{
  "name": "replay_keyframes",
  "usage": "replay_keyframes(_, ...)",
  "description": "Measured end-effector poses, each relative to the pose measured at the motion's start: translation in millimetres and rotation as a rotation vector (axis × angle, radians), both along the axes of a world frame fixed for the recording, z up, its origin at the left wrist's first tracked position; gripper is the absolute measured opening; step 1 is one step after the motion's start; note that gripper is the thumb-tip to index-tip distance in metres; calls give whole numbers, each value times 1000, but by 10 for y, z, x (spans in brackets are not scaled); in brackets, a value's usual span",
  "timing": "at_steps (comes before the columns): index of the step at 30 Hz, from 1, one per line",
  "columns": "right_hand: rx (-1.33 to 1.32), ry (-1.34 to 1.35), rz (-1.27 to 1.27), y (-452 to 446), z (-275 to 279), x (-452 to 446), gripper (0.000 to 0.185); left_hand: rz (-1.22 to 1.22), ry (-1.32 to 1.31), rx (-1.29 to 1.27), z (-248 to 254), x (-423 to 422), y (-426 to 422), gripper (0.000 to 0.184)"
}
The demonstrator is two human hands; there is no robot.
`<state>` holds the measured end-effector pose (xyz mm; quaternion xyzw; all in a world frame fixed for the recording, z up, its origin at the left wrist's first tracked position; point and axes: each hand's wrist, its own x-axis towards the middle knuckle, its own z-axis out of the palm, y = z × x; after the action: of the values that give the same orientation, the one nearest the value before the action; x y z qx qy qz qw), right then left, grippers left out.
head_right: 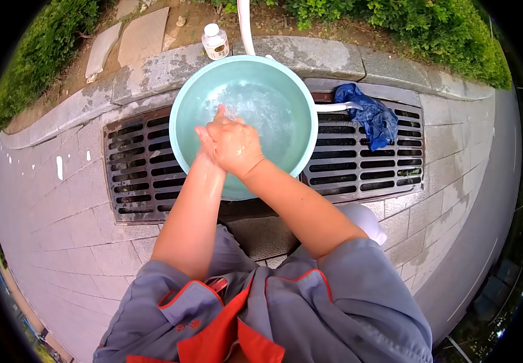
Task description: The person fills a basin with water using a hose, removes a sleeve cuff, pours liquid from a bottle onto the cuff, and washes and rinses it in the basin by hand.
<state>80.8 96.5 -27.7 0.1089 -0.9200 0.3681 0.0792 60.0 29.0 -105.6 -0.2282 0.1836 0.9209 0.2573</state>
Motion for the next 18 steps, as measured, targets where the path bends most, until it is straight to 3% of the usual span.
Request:
replay_keyframes(1, -37, -49, -29, 47, -37, -71, 42, 2, 7, -70, 160, -69, 42, 32)
replay_keyframes(3, 22, -288, -210, 185, -201, -347, 47, 58, -319, -328, 564, -115, 155, 34)
replay_keyframes(4, -11, -464, -226, 332, -430, -511, 49, 120, -208, -263, -242, -142, 99, 37)
replay_keyframes(5, -47, -641, -241, 489, -665, -641, 52, 119, -225, -338, -180, -151, 79, 39)
replay_keyframes(7, 130, -640, -336, 619, -880, -734, 47, 120, -265, -491, 161, -186, 24, 44)
replay_keyframes(8, 114, -513, -433, 654, -1075, -680, 43, 87, -238, -544, 319, -172, -34, 60)
replay_keyframes(10, 77, -250, -623, 658, -1442, -577, 37, 111, -268, -615, 436, -155, -140, 69)
replay_keyframes(13, 1105, -524, 653, 522, -1564, -522, 35, 74, -346, -618, 397, -143, -190, 74)
replay_keyframes(16, 549, -908, 337, 669, -1385, -557, 35, 23, -432, -591, 311, -134, -187, 72)
replay_keyframes(18, 346, -950, -148, 680, -1436, -672, 31, -19, -497, -618, 262, -132, -203, 71)
